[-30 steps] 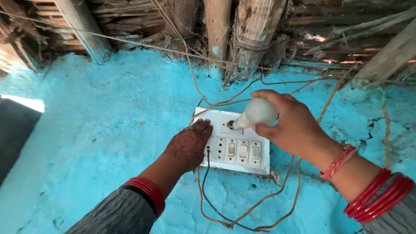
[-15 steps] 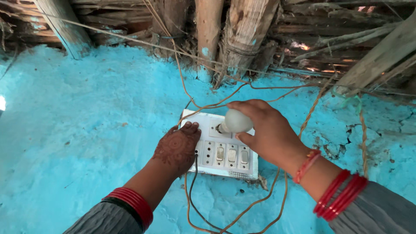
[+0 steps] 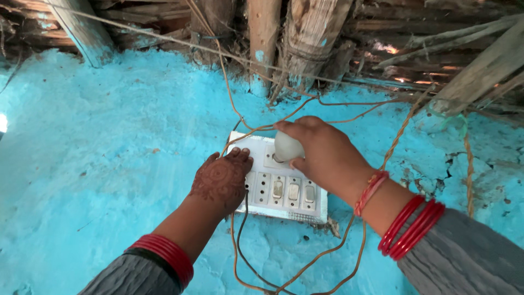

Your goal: The person removes a light bulb from a wall-mounted fixture, walks through a corridor, and installs the bulb into a different fixture. The person then removes the bulb again and attempts to install it into a third fixture.

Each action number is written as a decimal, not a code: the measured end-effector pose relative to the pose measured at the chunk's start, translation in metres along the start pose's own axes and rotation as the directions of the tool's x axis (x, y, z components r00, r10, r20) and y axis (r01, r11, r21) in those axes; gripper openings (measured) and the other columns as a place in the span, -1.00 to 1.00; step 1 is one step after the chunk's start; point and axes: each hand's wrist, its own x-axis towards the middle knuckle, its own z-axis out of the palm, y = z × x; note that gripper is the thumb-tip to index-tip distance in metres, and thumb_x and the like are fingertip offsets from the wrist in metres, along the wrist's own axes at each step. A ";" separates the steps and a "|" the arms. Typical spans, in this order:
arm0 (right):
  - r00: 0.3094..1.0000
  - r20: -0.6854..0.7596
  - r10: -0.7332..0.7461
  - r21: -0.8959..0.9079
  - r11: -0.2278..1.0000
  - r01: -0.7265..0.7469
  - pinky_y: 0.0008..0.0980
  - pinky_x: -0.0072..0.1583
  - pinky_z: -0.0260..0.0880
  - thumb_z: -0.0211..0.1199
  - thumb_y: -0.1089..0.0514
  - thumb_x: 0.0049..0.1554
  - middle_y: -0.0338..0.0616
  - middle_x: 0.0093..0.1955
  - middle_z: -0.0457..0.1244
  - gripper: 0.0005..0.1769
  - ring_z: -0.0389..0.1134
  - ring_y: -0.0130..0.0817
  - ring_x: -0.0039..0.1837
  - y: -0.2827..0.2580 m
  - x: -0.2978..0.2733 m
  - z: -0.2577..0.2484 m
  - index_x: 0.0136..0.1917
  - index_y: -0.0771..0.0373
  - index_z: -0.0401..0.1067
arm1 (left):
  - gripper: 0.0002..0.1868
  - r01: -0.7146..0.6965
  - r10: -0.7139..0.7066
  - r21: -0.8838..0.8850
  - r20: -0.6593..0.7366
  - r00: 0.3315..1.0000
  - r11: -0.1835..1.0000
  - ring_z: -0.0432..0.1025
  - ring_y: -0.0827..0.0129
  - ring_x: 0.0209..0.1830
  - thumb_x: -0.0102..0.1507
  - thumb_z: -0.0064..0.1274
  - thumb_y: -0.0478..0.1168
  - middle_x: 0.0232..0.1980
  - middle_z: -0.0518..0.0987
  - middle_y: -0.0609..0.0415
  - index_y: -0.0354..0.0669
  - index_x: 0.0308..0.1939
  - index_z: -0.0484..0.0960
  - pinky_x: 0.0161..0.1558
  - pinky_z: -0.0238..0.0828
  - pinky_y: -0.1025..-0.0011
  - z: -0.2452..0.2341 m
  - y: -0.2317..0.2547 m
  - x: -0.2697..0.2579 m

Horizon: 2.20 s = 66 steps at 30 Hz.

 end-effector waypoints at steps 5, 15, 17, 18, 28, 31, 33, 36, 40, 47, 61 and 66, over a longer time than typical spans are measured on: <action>0.993 0.109 -0.055 -0.027 0.998 0.058 -0.20 0.26 0.38 0.48 0.40 -0.21 0.02 0.26 0.27 -0.02 0.33 0.01 0.24 0.005 0.010 -0.010 0.47 0.03 0.33 | -0.38 -0.010 0.009 -0.018 -0.049 0.999 1.000 0.02 0.34 0.57 0.25 0.03 -0.11 0.56 0.19 0.18 0.07 0.42 0.34 0.50 -0.14 0.06 0.002 0.001 0.000; 0.986 0.164 0.000 0.016 1.000 -0.003 -0.25 0.30 0.36 0.40 0.47 -0.15 0.01 0.29 0.28 -0.06 0.32 -0.04 0.30 0.001 0.018 -0.015 0.48 0.03 0.33 | -0.39 -0.017 0.020 0.072 -0.039 0.999 0.997 0.00 0.35 0.59 0.27 -0.07 -0.18 0.59 0.15 0.19 0.06 0.45 0.30 0.50 -0.15 0.09 0.006 0.000 0.000; 0.987 0.158 -0.040 -0.020 0.999 0.043 -0.21 0.30 0.34 0.42 0.45 -0.16 0.03 0.27 0.29 -0.06 0.31 -0.02 0.30 0.000 0.018 -0.015 0.48 0.06 0.33 | -0.38 -0.012 0.014 0.070 -0.031 0.999 0.997 -0.01 0.35 0.59 0.28 -0.08 -0.17 0.59 0.14 0.18 0.06 0.46 0.28 0.51 -0.16 0.09 0.005 0.001 0.000; 0.986 0.157 -0.059 -0.038 0.997 0.066 -0.20 0.29 0.33 0.43 0.45 -0.17 0.04 0.27 0.29 -0.06 0.31 -0.01 0.30 0.000 0.017 -0.015 0.47 0.07 0.33 | -0.38 -0.010 0.011 0.069 -0.026 1.000 0.998 -0.02 0.34 0.59 0.28 -0.08 -0.16 0.59 0.13 0.18 0.05 0.46 0.27 0.51 -0.16 0.09 0.004 0.001 -0.001; 0.988 0.157 -0.007 -0.094 0.995 0.022 -0.18 0.22 0.40 0.46 0.31 -0.10 0.07 0.22 0.28 -0.10 0.36 0.01 0.21 -0.005 0.008 -0.013 0.49 0.06 0.26 | -0.36 -0.018 0.019 0.096 -0.007 1.000 0.995 -0.02 0.29 0.59 0.30 -0.05 -0.07 0.60 0.10 0.13 0.00 0.47 0.24 0.50 -0.14 0.11 0.000 0.004 -0.002; 0.988 0.153 0.031 -0.146 0.989 -0.008 -0.14 0.18 0.41 0.48 0.18 -0.06 0.07 0.22 0.26 -0.06 0.36 0.04 0.18 -0.012 0.004 -0.008 0.55 0.03 0.21 | -0.36 -0.013 0.015 0.092 -0.011 1.000 0.996 -0.01 0.28 0.58 0.29 -0.05 -0.07 0.59 0.11 0.13 -0.01 0.46 0.25 0.49 -0.13 0.10 0.000 0.005 -0.001; 0.993 0.106 0.045 -0.137 0.990 -0.030 -0.13 0.16 0.42 0.49 0.13 -0.08 0.02 0.22 0.27 -0.07 0.36 0.01 0.18 -0.015 0.001 -0.005 0.53 0.01 0.23 | -0.36 0.003 -0.003 0.082 -0.001 1.000 0.997 0.00 0.29 0.57 0.28 -0.05 -0.08 0.59 0.11 0.14 0.00 0.46 0.26 0.50 -0.14 0.11 -0.001 0.005 -0.002; 0.993 0.098 0.061 -0.152 0.987 -0.045 -0.12 0.14 0.43 0.48 0.13 -0.07 -0.06 0.24 0.28 -0.08 0.37 -0.03 0.18 -0.016 0.000 -0.005 0.53 -0.01 0.24 | -0.35 0.002 -0.003 0.098 0.015 1.000 0.995 -0.01 0.32 0.59 0.26 -0.04 -0.11 0.59 0.12 0.16 0.03 0.45 0.27 0.51 -0.14 0.13 -0.001 0.005 -0.003; 0.995 0.094 0.031 -0.176 0.984 -0.014 -0.12 0.15 0.42 0.48 0.10 -0.06 -0.05 0.22 0.28 -0.14 0.37 -0.04 0.18 -0.009 -0.001 -0.005 0.47 0.04 0.24 | -0.39 -0.001 0.002 0.087 -0.018 1.000 0.996 0.02 0.33 0.57 0.28 -0.05 -0.14 0.59 0.14 0.16 0.02 0.45 0.30 0.49 -0.11 0.11 -0.002 0.006 -0.001; 0.997 0.071 -0.009 -0.144 0.989 0.019 -0.12 0.16 0.42 0.46 0.12 -0.04 0.00 0.23 0.27 -0.13 0.36 0.01 0.19 -0.003 0.000 0.003 0.50 0.07 0.20 | -0.37 0.008 -0.009 0.083 0.011 1.000 0.997 0.02 0.33 0.57 0.25 -0.03 -0.12 0.57 0.16 0.17 0.02 0.43 0.31 0.48 -0.09 0.10 -0.006 0.007 -0.003; 0.994 -0.071 -0.077 -0.046 0.996 0.074 -0.07 0.15 0.39 0.55 0.12 -0.12 0.06 0.19 0.33 -0.17 0.37 0.07 0.16 0.003 0.000 0.013 0.40 0.11 0.34 | -0.36 -0.027 0.036 0.087 -0.105 0.994 0.996 0.08 0.34 0.54 0.19 -0.13 -0.26 0.54 0.23 0.18 0.04 0.41 0.35 0.44 -0.03 0.09 0.010 -0.002 -0.003; 0.996 -0.033 -0.079 -0.119 0.990 0.074 -0.03 0.09 0.42 0.58 0.12 -0.18 0.04 0.12 0.37 -0.17 0.41 0.06 0.10 0.000 -0.001 0.004 0.36 0.05 0.40 | -0.34 -0.022 0.029 0.100 -0.073 0.997 0.995 0.09 0.35 0.55 0.19 -0.12 -0.29 0.56 0.22 0.19 0.04 0.42 0.35 0.45 0.01 0.09 0.002 0.001 -0.004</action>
